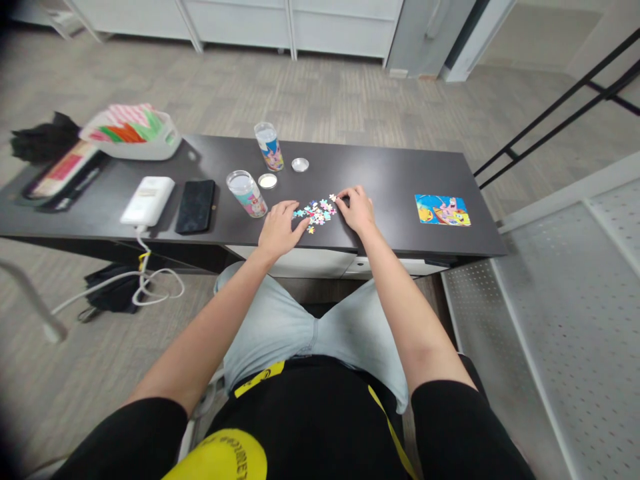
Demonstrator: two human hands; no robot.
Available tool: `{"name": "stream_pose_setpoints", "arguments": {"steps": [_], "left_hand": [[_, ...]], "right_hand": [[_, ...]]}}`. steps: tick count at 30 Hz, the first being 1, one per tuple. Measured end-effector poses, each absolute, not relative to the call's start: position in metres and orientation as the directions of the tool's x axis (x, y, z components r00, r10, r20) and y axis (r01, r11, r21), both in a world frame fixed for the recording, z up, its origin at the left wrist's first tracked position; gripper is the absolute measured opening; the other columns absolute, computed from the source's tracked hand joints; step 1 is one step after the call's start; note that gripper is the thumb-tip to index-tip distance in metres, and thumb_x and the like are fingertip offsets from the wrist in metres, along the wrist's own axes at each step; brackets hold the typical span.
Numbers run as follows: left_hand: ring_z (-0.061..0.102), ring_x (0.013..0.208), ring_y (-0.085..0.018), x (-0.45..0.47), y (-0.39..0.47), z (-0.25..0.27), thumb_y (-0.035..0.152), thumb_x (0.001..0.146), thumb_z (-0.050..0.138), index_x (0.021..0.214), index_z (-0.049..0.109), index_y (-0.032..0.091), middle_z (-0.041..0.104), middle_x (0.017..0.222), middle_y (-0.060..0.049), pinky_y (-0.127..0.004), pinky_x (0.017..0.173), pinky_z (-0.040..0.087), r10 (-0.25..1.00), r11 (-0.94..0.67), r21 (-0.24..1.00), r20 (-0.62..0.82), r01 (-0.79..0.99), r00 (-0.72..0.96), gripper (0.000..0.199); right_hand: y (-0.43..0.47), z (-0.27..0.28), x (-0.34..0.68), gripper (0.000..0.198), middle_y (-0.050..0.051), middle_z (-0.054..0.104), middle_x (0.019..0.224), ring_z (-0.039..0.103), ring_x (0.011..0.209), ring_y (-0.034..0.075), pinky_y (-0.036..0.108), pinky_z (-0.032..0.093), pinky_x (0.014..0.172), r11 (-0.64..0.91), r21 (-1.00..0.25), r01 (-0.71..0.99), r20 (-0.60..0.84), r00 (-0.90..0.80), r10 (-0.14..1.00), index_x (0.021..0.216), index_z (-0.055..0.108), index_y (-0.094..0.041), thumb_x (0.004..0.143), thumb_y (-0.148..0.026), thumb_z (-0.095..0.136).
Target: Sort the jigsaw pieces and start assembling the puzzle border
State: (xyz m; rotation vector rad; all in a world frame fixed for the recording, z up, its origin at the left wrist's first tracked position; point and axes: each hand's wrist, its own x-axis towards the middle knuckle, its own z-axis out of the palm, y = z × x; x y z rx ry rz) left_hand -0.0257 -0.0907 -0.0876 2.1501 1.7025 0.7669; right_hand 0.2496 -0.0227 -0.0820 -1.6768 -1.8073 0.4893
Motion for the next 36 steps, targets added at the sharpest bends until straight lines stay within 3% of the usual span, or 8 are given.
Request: {"name": "stream_pose_setpoints", "arguments": {"steps": [3, 6, 9, 12, 16, 23, 32, 36], "left_hand": [[0.07, 0.175, -0.042, -0.028, -0.09, -0.094, 0.032, 0.127, 0.061, 0.171, 0.082, 0.021, 0.077, 0.184, -0.02, -0.063, 0.157, 0.05, 0.963, -0.238, 0.567, 0.245, 0.789, 0.114, 0.05], [0.071, 0.175, -0.039, -0.033, -0.094, -0.096, 0.025, 0.126, 0.055, 0.167, 0.084, 0.02, 0.079, 0.182, -0.02, -0.062, 0.16, 0.048, 0.965, -0.216, 0.576, 0.247, 0.788, 0.084, 0.05], [0.07, 0.178, -0.035, -0.038, -0.1, -0.094, 0.023, 0.126, 0.056, 0.162, 0.087, 0.022, 0.08, 0.182, -0.016, -0.06, 0.163, 0.044, 0.968, -0.213, 0.584, 0.237, 0.784, 0.087, 0.048], [0.071, 0.177, -0.034, -0.039, -0.105, -0.089, 0.024, 0.126, 0.061, 0.154, 0.09, 0.025, 0.083, 0.178, -0.014, -0.059, 0.161, 0.047, 0.971, -0.205, 0.594, 0.223, 0.778, 0.086, 0.04], [0.076, 0.166, -0.036, -0.033, -0.104, -0.081, 0.027, 0.124, 0.074, 0.14, 0.09, 0.028, 0.085, 0.169, -0.015, -0.059, 0.152, 0.056, 0.977, -0.167, 0.609, 0.211, 0.775, 0.045, 0.023], [0.076, 0.15, -0.037, -0.026, -0.098, -0.073, 0.02, 0.118, 0.078, 0.115, 0.082, 0.029, 0.085, 0.15, -0.014, -0.061, 0.145, 0.057, 0.985, -0.105, 0.618, 0.174, 0.779, -0.005, 0.011], [0.079, 0.144, -0.038, -0.021, -0.103, -0.063, 0.015, 0.121, 0.074, 0.122, 0.079, 0.029, 0.091, 0.14, -0.01, -0.06, 0.133, 0.061, 0.989, -0.098, 0.589, 0.149, 0.802, 0.012, 0.015], [0.08, 0.144, -0.037, -0.022, -0.104, -0.057, 0.015, 0.121, 0.078, 0.13, 0.082, 0.028, 0.09, 0.143, -0.011, -0.059, 0.133, 0.06, 0.991, -0.096, 0.564, 0.131, 0.82, 0.026, 0.016]], "right_hand": [[-0.022, -0.082, 0.253, 0.006, 0.012, 0.091, 0.132, 0.083, 0.109, 0.033, 0.056, 0.064, 0.123, 0.147, -0.65, 0.746, 0.168, -0.048, 0.985, 0.117, 0.085, -0.027, 0.115, -0.032, 0.082], [-0.016, -0.083, 0.252, 0.015, 0.008, 0.092, 0.121, 0.081, 0.1, 0.03, 0.05, 0.067, 0.113, 0.157, -0.66, 0.735, 0.145, -0.08, 0.986, 0.128, 0.088, -0.027, 0.118, -0.036, 0.081], [-0.009, -0.082, 0.25, 0.025, 0.01, 0.091, 0.129, 0.084, 0.112, 0.034, 0.056, 0.066, 0.12, 0.169, -0.653, 0.738, 0.15, -0.092, 0.984, 0.138, 0.091, -0.027, 0.116, -0.035, 0.083], [-0.005, -0.081, 0.247, 0.021, 0.014, 0.087, 0.137, 0.085, 0.129, 0.04, 0.064, 0.063, 0.129, 0.178, -0.647, 0.741, 0.161, -0.096, 0.982, 0.133, 0.094, -0.027, 0.116, -0.036, 0.084], [-0.006, -0.082, 0.247, 0.014, 0.016, 0.084, 0.14, 0.084, 0.133, 0.042, 0.065, 0.064, 0.13, 0.177, -0.65, 0.739, 0.168, -0.088, 0.982, 0.123, 0.092, -0.028, 0.116, -0.036, 0.084], [-0.009, -0.081, 0.251, 0.01, 0.012, 0.082, 0.133, 0.078, 0.097, 0.03, 0.058, 0.068, 0.118, 0.166, -0.664, 0.729, 0.155, -0.083, 0.984, 0.116, 0.089, -0.027, 0.111, -0.035, 0.085], [-0.013, -0.081, 0.253, 0.006, 0.01, 0.089, 0.132, 0.075, 0.094, 0.029, 0.056, 0.064, 0.116, 0.191, -0.688, 0.701, 0.175, -0.094, 0.98, 0.113, 0.083, -0.029, 0.11, -0.033, 0.085], [-0.012, -0.084, 0.254, 0.018, 0.009, 0.09, 0.129, 0.072, 0.088, 0.027, 0.052, 0.065, 0.11, 0.212, -0.716, 0.665, 0.183, -0.114, 0.977, 0.123, 0.085, -0.028, 0.105, -0.03, 0.085]]}}
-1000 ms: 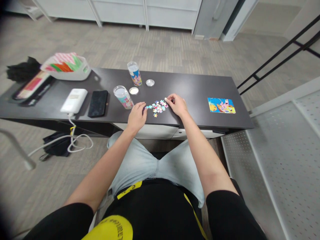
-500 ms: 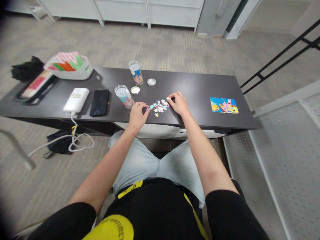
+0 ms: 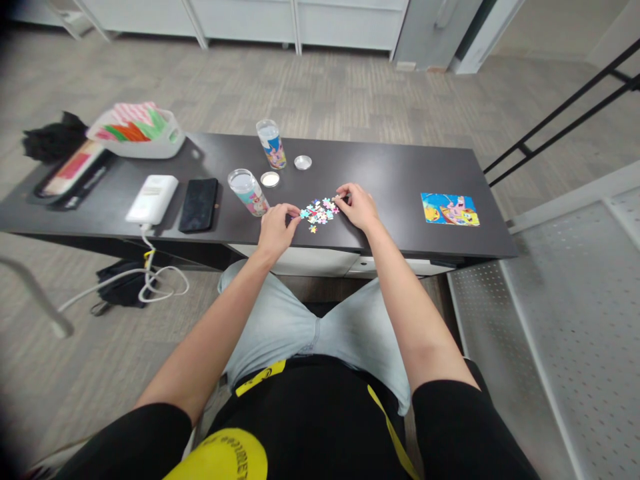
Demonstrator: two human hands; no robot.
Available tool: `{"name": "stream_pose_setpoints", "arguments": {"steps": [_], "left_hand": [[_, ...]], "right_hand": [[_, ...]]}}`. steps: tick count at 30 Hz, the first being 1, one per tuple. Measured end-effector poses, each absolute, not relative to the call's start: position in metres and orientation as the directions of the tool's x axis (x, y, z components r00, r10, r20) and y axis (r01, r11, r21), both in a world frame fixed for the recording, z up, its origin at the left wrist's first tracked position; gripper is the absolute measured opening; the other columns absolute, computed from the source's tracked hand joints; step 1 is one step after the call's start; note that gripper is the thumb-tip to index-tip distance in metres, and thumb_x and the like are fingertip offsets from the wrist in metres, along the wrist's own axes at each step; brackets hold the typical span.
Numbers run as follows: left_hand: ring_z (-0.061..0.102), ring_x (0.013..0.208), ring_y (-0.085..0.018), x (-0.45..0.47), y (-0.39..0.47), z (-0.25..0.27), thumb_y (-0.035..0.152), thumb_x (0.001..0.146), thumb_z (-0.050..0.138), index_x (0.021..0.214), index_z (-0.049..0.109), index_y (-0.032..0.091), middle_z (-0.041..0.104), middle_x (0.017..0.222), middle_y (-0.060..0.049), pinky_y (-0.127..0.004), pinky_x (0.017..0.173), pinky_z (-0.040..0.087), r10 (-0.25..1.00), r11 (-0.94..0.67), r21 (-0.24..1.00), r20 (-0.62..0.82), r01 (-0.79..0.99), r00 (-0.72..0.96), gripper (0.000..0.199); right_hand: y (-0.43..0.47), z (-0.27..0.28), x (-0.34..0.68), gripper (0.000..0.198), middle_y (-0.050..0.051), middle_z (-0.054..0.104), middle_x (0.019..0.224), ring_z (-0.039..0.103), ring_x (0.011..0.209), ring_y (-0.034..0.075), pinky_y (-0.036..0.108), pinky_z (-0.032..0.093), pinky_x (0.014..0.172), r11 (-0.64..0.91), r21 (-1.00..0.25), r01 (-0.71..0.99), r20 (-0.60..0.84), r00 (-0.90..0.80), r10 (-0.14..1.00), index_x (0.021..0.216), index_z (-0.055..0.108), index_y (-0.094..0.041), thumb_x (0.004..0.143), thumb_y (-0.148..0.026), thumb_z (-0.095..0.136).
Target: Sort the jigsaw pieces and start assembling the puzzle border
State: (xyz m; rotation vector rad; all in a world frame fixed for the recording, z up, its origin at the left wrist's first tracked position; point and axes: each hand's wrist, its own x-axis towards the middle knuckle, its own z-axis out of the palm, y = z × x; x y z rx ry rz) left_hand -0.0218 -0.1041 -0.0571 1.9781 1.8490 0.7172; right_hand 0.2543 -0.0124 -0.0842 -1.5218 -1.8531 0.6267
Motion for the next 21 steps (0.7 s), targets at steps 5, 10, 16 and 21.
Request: {"name": "stream_pose_setpoints", "arguments": {"steps": [5, 10, 16, 21], "left_hand": [[0.074, 0.155, -0.045, -0.029, -0.111, -0.056, 0.019, 0.121, 0.08, 0.135, 0.084, 0.024, 0.081, 0.157, -0.02, -0.064, 0.132, 0.059, 0.994, -0.049, 0.519, 0.112, 0.853, -0.011, 0.015], [0.078, 0.141, -0.042, -0.038, -0.112, -0.062, 0.019, 0.118, 0.082, 0.12, 0.081, 0.027, 0.083, 0.146, -0.017, -0.062, 0.129, 0.061, 0.996, -0.025, 0.548, 0.08, 0.836, -0.023, 0.008], [0.082, 0.121, -0.035, -0.042, -0.107, -0.063, 0.016, 0.112, 0.084, 0.11, 0.075, 0.029, 0.087, 0.13, -0.012, -0.059, 0.123, 0.066, 0.997, -0.05, 0.652, 0.076, 0.757, 0.0, 0.016], [0.085, 0.11, -0.024, -0.028, -0.092, -0.058, 0.013, 0.115, 0.08, 0.116, 0.075, 0.027, 0.088, 0.123, -0.006, -0.042, 0.11, 0.072, 0.993, -0.111, 0.769, 0.071, 0.629, 0.09, 0.015]], "right_hand": [[-0.012, -0.085, 0.256, 0.019, 0.007, 0.089, 0.118, 0.072, 0.086, 0.026, 0.049, 0.067, 0.102, 0.234, -0.753, 0.615, 0.192, -0.135, 0.972, 0.119, 0.091, -0.028, 0.101, -0.027, 0.084], [-0.012, -0.087, 0.258, 0.015, 0.007, 0.091, 0.116, 0.072, 0.084, 0.025, 0.046, 0.064, 0.094, 0.24, -0.801, 0.548, 0.199, -0.134, 0.971, 0.114, 0.09, -0.028, 0.1, -0.035, 0.086], [-0.013, -0.093, 0.257, 0.035, 0.005, 0.094, 0.106, 0.068, 0.079, 0.024, 0.041, 0.06, 0.08, 0.246, -0.851, 0.465, 0.179, -0.184, 0.966, 0.12, 0.088, -0.028, 0.094, -0.051, 0.096], [-0.012, -0.092, 0.258, 0.037, 0.009, 0.093, 0.129, 0.067, 0.08, 0.023, 0.046, 0.066, 0.087, 0.279, -0.828, 0.487, 0.208, -0.196, 0.958, 0.131, 0.092, -0.028, 0.101, -0.049, 0.095]]}}
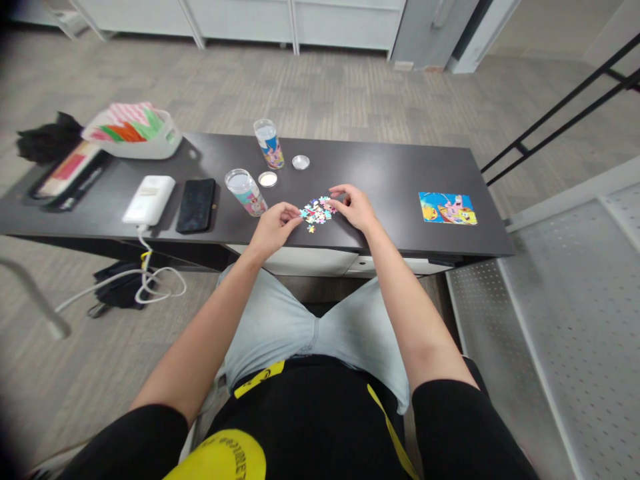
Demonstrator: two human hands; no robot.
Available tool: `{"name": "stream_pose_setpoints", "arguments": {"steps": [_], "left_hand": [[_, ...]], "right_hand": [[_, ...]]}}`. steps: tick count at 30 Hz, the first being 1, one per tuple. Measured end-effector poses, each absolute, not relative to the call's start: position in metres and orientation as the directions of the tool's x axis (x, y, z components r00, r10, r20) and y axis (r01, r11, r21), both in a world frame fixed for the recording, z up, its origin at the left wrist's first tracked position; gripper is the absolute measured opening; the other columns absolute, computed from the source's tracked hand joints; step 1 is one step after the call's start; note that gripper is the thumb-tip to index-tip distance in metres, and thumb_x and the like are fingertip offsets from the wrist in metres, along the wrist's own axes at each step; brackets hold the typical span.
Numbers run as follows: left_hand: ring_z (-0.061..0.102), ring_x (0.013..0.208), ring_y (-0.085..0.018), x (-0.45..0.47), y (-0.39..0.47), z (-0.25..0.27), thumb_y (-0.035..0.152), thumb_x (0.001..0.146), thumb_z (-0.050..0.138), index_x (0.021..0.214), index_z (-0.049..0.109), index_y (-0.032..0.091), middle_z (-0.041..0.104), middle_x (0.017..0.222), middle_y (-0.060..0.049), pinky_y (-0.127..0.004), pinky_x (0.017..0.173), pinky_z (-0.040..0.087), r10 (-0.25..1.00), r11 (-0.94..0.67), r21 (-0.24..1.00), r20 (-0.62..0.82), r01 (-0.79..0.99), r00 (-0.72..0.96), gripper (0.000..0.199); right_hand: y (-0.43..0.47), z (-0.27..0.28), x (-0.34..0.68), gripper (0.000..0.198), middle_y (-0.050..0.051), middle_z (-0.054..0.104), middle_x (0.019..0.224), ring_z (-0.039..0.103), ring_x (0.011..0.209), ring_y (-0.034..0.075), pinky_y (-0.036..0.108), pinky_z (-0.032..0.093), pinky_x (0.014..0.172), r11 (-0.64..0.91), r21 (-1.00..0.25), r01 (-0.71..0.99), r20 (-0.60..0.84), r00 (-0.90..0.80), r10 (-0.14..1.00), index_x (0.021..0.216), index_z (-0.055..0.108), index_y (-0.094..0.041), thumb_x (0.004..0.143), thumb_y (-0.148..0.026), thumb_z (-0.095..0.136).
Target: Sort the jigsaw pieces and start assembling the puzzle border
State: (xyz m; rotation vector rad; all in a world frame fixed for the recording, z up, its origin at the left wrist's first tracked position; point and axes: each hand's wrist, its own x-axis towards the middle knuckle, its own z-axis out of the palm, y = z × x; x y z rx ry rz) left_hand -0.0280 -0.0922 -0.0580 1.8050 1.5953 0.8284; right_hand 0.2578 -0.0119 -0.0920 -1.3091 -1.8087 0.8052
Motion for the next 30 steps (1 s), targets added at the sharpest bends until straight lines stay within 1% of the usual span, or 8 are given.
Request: {"name": "stream_pose_setpoints", "arguments": {"steps": [4, 6, 9, 11, 12, 19, 23, 30], "left_hand": [[0.085, 0.114, -0.024, -0.017, -0.078, -0.053, 0.014, 0.114, 0.087, 0.122, 0.077, 0.026, 0.086, 0.133, -0.009, -0.04, 0.111, 0.072, 0.992, -0.127, 0.789, 0.086, 0.601, 0.096, 0.018], [0.084, 0.125, -0.028, -0.015, -0.078, -0.051, 0.019, 0.113, 0.094, 0.131, 0.079, 0.024, 0.081, 0.148, -0.013, -0.045, 0.118, 0.071, 0.991, -0.136, 0.732, 0.104, 0.668, 0.087, 0.024], [0.077, 0.153, -0.044, -0.012, -0.087, -0.05, 0.04, 0.107, 0.109, 0.154, 0.079, 0.017, 0.074, 0.163, -0.024, -0.057, 0.135, 0.063, 0.992, -0.12, 0.567, 0.102, 0.815, 0.075, 0.06], [0.07, 0.161, -0.053, -0.007, -0.096, -0.051, 0.053, 0.1, 0.116, 0.162, 0.078, 0.013, 0.071, 0.168, -0.029, -0.066, 0.139, 0.058, 0.993, -0.11, 0.487, 0.086, 0.866, 0.078, 0.083], [0.069, 0.161, -0.055, -0.004, -0.099, -0.052, 0.056, 0.099, 0.116, 0.162, 0.078, 0.013, 0.071, 0.169, -0.03, -0.068, 0.138, 0.057, 0.993, -0.116, 0.468, 0.081, 0.876, 0.088, 0.085], [0.073, 0.154, -0.047, 0.013, -0.093, -0.057, 0.041, 0.118, 0.095, 0.145, 0.082, 0.024, 0.078, 0.16, -0.021, -0.063, 0.135, 0.057, 0.991, -0.135, 0.525, 0.081, 0.84, 0.109, 0.035], [0.078, 0.149, -0.042, 0.009, -0.078, -0.053, 0.035, 0.112, 0.103, 0.137, 0.08, 0.025, 0.079, 0.157, -0.018, -0.056, 0.132, 0.06, 0.996, -0.081, 0.578, 0.021, 0.812, 0.084, 0.035], [0.086, 0.132, -0.033, 0.004, -0.065, -0.048, 0.025, 0.104, 0.11, 0.122, 0.074, 0.027, 0.091, 0.138, -0.009, -0.046, 0.112, 0.063, 0.995, -0.034, 0.666, -0.046, 0.745, 0.087, 0.04]], "right_hand": [[-0.014, -0.09, 0.257, 0.041, 0.014, 0.083, 0.143, 0.073, 0.088, 0.027, 0.053, 0.07, 0.1, 0.299, -0.774, 0.558, 0.225, -0.199, 0.954, 0.137, 0.095, -0.025, 0.102, -0.047, 0.097], [-0.017, -0.089, 0.256, 0.044, 0.016, 0.081, 0.152, 0.081, 0.106, 0.033, 0.057, 0.069, 0.112, 0.325, -0.711, 0.624, 0.221, -0.241, 0.945, 0.142, 0.096, -0.026, 0.103, -0.046, 0.099], [-0.019, -0.087, 0.255, 0.04, 0.017, 0.081, 0.157, 0.083, 0.13, 0.039, 0.058, 0.066, 0.123, 0.373, -0.63, 0.681, 0.218, -0.307, 0.927, 0.145, 0.097, -0.026, 0.109, -0.043, 0.096], [-0.019, -0.085, 0.254, 0.033, 0.016, 0.084, 0.15, 0.084, 0.123, 0.037, 0.056, 0.067, 0.118, 0.382, -0.63, 0.676, 0.213, -0.323, 0.922, 0.14, 0.098, -0.026, 0.113, -0.043, 0.092], [-0.019, -0.085, 0.254, 0.03, 0.015, 0.085, 0.147, 0.083, 0.116, 0.035, 0.054, 0.068, 0.114, 0.38, -0.633, 0.674, 0.209, -0.324, 0.923, 0.137, 0.098, -0.027, 0.113, -0.043, 0.091], [-0.021, -0.083, 0.252, 0.019, 0.011, 0.087, 0.132, 0.073, 0.091, 0.028, 0.049, 0.063, 0.097, 0.357, -0.647, 0.674, 0.218, -0.285, 0.933, 0.125, 0.097, -0.028, 0.114, -0.04, 0.087], [-0.019, -0.084, 0.253, 0.016, 0.011, 0.085, 0.127, 0.069, 0.087, 0.026, 0.047, 0.059, 0.092, 0.371, -0.662, 0.651, 0.235, -0.29, 0.928, 0.118, 0.094, -0.025, 0.112, -0.04, 0.09], [-0.014, -0.089, 0.253, 0.011, 0.008, 0.084, 0.114, 0.067, 0.087, 0.027, 0.045, 0.056, 0.09, 0.388, -0.672, 0.631, 0.25, -0.3, 0.921, 0.111, 0.087, -0.027, 0.11, -0.037, 0.092]]}}
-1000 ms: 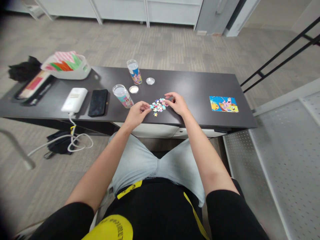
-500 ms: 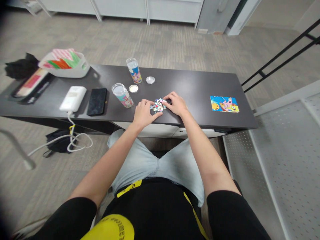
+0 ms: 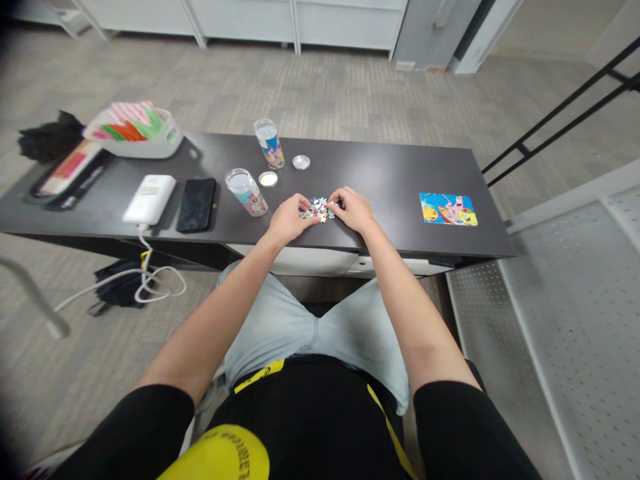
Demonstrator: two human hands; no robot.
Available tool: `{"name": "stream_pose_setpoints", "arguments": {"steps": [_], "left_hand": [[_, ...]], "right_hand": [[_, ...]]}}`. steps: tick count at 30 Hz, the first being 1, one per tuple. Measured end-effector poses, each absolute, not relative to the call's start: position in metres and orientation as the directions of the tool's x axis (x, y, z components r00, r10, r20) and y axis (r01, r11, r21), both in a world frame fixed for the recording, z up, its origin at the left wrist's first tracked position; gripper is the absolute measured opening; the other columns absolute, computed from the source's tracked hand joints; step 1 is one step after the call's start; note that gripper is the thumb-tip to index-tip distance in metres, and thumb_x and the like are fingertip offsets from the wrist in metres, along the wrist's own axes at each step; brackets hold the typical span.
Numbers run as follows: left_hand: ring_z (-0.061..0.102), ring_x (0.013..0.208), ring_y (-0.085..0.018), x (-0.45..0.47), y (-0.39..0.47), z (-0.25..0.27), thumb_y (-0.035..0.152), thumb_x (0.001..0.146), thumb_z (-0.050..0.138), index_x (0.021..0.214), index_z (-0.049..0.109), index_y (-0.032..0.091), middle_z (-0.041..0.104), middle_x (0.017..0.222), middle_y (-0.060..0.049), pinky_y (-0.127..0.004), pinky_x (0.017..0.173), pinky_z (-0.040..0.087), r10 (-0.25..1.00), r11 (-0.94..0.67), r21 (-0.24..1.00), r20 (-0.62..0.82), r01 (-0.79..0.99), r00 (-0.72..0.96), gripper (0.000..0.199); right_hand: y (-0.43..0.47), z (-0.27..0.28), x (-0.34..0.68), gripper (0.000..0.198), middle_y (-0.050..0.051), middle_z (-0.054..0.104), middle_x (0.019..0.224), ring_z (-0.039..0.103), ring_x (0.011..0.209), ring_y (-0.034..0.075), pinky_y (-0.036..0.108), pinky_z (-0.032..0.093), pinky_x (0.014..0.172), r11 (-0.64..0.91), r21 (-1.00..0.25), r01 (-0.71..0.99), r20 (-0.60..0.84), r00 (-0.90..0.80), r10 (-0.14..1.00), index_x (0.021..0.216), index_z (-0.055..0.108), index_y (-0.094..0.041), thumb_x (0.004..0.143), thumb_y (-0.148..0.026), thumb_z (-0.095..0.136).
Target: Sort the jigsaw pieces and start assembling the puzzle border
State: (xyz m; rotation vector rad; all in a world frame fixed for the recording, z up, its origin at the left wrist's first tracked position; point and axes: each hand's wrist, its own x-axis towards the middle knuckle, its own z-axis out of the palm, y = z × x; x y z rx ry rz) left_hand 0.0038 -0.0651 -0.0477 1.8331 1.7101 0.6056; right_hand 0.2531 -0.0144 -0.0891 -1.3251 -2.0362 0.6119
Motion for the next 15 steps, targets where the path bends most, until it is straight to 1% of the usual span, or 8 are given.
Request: {"name": "stream_pose_setpoints", "arguments": {"steps": [3, 5, 8, 10, 12, 15], "left_hand": [[0.087, 0.123, -0.032, 0.003, -0.064, -0.049, 0.022, 0.108, 0.106, 0.119, 0.075, 0.027, 0.093, 0.127, -0.007, -0.045, 0.107, 0.063, 0.995, -0.033, 0.695, -0.042, 0.718, 0.087, 0.034], [0.086, 0.12, -0.032, 0.002, -0.063, -0.051, 0.02, 0.11, 0.103, 0.116, 0.077, 0.027, 0.092, 0.125, -0.008, -0.046, 0.107, 0.063, 0.996, -0.048, 0.706, -0.023, 0.706, 0.091, 0.027], [0.085, 0.117, -0.029, -0.001, -0.064, -0.053, 0.015, 0.11, 0.098, 0.117, 0.08, 0.025, 0.09, 0.13, -0.009, -0.044, 0.108, 0.064, 0.994, -0.091, 0.721, 0.026, 0.687, 0.105, 0.021], [0.084, 0.118, -0.027, -0.006, -0.069, -0.055, 0.015, 0.109, 0.098, 0.125, 0.081, 0.023, 0.087, 0.139, -0.01, -0.043, 0.112, 0.066, 0.991, -0.129, 0.727, 0.069, 0.674, 0.115, 0.025], [0.083, 0.123, -0.027, -0.011, -0.077, -0.057, 0.016, 0.106, 0.102, 0.136, 0.082, 0.022, 0.082, 0.15, -0.012, -0.043, 0.117, 0.067, 0.987, -0.161, 0.724, 0.105, 0.671, 0.123, 0.037], [0.081, 0.139, -0.033, -0.018, -0.09, -0.062, 0.022, 0.101, 0.109, 0.146, 0.082, 0.019, 0.076, 0.158, -0.017, -0.047, 0.127, 0.066, 0.986, -0.168, 0.697, 0.124, 0.697, 0.113, 0.052]], "right_hand": [[-0.014, -0.091, 0.254, 0.016, 0.009, 0.085, 0.116, 0.067, 0.085, 0.027, 0.045, 0.058, 0.089, 0.384, -0.679, 0.625, 0.25, -0.295, 0.922, 0.12, 0.088, -0.026, 0.112, -0.041, 0.09], [-0.015, -0.092, 0.257, 0.028, 0.01, 0.085, 0.122, 0.068, 0.087, 0.027, 0.046, 0.06, 0.091, 0.389, -0.678, 0.623, 0.249, -0.303, 0.92, 0.129, 0.09, -0.026, 0.11, -0.046, 0.094], [-0.015, -0.092, 0.264, 0.058, 0.013, 0.083, 0.139, 0.073, 0.095, 0.03, 0.051, 0.065, 0.099, 0.426, -0.665, 0.614, 0.237, -0.368, 0.899, 0.141, 0.093, -0.026, 0.094, -0.055, 0.11], [-0.013, -0.092, 0.269, 0.072, 0.014, 0.081, 0.147, 0.075, 0.1, 0.032, 0.055, 0.068, 0.106, 0.444, -0.666, 0.599, 0.219, -0.412, 0.884, 0.147, 0.094, -0.027, 0.086, -0.058, 0.116], [-0.011, -0.092, 0.275, 0.072, 0.014, 0.079, 0.149, 0.075, 0.103, 0.033, 0.058, 0.069, 0.111, 0.445, -0.682, 0.58, 0.204, -0.433, 0.878, 0.147, 0.095, -0.028, 0.085, -0.058, 0.116], [-0.009, -0.093, 0.278, 0.055, 0.013, 0.08, 0.142, 0.074, 0.104, 0.033, 0.059, 0.07, 0.111, 0.443, -0.709, 0.549, 0.202, -0.444, 0.873, 0.139, 0.098, -0.03, 0.092, -0.055, 0.111]]}}
